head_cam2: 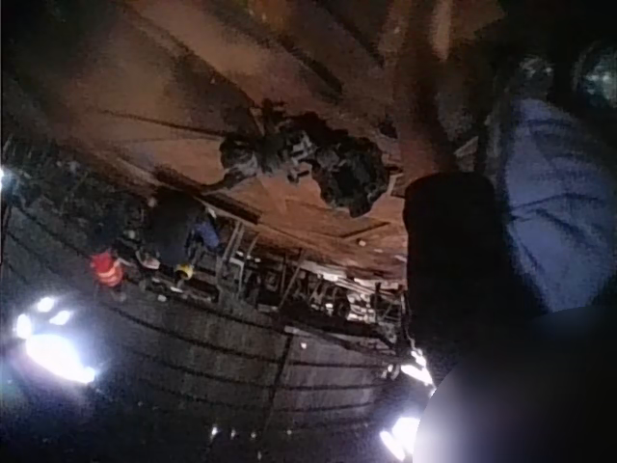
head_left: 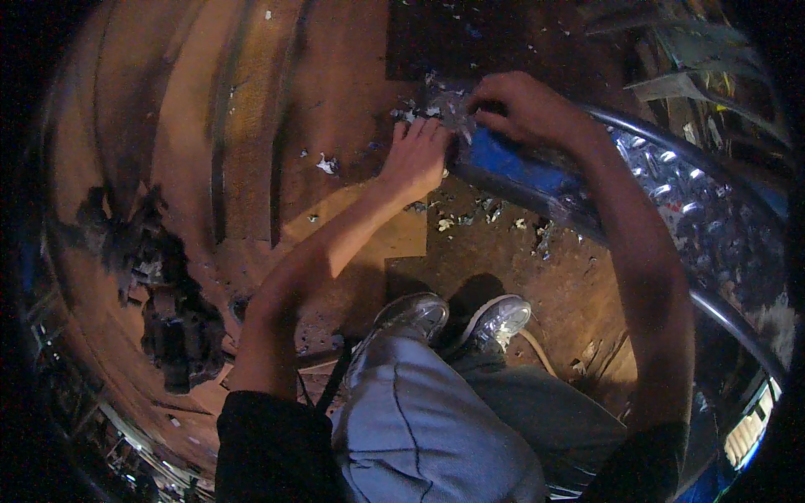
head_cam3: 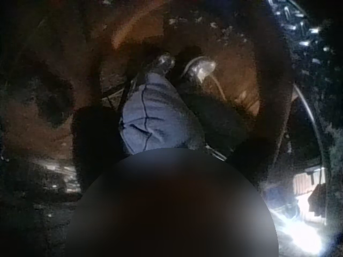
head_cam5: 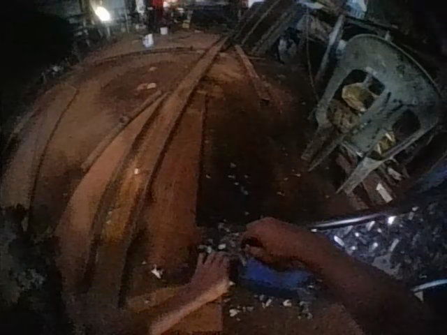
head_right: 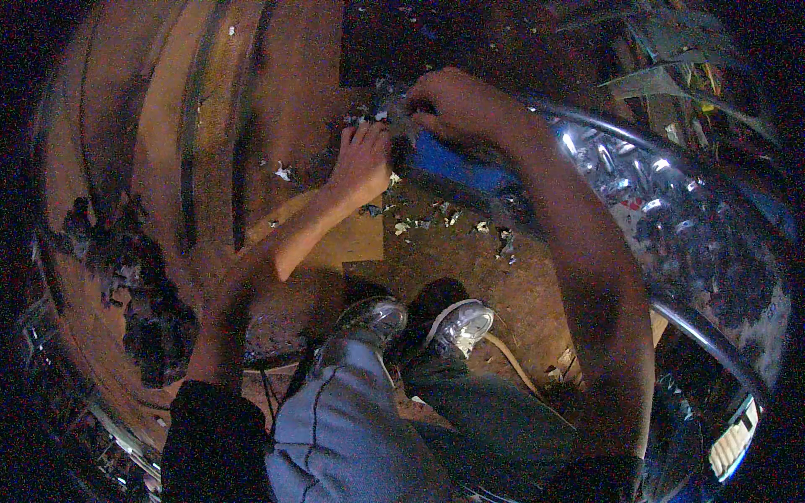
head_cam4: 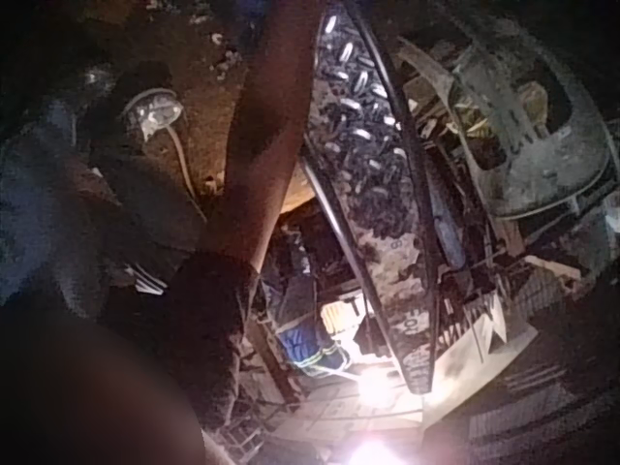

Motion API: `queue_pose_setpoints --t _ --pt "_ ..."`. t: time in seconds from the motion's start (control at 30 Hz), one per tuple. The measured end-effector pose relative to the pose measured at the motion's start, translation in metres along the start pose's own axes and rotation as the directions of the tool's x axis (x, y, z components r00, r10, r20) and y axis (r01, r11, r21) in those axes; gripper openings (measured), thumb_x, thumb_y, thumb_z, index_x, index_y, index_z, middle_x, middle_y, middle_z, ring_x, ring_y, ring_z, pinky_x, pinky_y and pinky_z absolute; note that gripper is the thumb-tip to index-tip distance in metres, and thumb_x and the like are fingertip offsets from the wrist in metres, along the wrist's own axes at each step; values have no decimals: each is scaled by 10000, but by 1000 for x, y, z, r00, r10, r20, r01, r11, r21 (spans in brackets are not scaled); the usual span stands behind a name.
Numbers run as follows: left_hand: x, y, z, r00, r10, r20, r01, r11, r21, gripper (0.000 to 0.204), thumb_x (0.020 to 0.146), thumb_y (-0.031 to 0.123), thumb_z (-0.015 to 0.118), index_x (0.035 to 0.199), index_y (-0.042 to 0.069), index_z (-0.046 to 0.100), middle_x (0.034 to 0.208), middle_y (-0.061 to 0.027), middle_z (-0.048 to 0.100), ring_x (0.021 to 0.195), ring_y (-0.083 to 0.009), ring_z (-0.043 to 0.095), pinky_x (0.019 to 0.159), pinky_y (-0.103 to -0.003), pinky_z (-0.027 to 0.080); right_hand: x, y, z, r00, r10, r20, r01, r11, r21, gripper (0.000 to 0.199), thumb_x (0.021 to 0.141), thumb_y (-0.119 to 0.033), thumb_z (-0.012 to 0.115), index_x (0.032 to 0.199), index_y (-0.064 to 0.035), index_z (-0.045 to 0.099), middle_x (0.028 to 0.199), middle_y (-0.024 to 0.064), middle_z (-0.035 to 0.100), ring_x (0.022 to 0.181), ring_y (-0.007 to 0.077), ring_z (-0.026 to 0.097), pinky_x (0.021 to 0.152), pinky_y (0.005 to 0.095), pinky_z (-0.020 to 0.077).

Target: The person sits on the floor and uses their hands to peel paint and debris from a curved metal frame. They repeatedly scrape and pull at the surface, removing flakes and exposing the underlying material.

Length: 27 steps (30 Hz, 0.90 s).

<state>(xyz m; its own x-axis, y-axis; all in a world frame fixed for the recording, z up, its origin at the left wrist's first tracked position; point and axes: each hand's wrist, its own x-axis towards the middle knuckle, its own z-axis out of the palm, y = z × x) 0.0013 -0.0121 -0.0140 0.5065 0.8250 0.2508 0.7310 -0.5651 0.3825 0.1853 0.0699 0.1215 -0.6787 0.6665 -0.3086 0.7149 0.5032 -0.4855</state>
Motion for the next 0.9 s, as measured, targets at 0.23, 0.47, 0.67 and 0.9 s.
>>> queue_pose_setpoints --t 0.23,0.47,0.67,0.9 --pt "-24 -5 -11 981 -179 78 192 959 -207 242 829 146 572 1045 36 570 1061 -138 568 1014 -316 518 867 -469 378 -2 0 4 998 2 -56 -2 1000 2 218 797 -131 635 987 -25 643 979 170 629 936 335 602 841 405 479" --pt "-11 18 -30 944 -320 -78 260 870 -419 225 813 252 643 960 82 652 965 -110 632 880 -308 585 786 -452 406 2 0 1 999 48 0 -48 999 -3 232 791 -126 635 998 -21 646 991 176 632 945 338 602 854 402 476" --pt "3 33 -50 928 -371 22 365 900 -238 195 803 270 662 891 96 669 854 -80 658 902 -277 598 785 -465 411 0 -1 4 999 34 -42 -34 999 9 237 786 -120 635 999 -17 646 994 179 630 953 343 598 874 406 466" --pt "17 33 -51 858 -450 248 501 839 -210 230 769 186 677 969 78 644 874 -149 671 846 -365 634 734 -481 475 0 0 5 998 51 -37 -51 999 10 267 776 -155 643 1017 -40 652 992 189 636 967 360 600 878 432 476"
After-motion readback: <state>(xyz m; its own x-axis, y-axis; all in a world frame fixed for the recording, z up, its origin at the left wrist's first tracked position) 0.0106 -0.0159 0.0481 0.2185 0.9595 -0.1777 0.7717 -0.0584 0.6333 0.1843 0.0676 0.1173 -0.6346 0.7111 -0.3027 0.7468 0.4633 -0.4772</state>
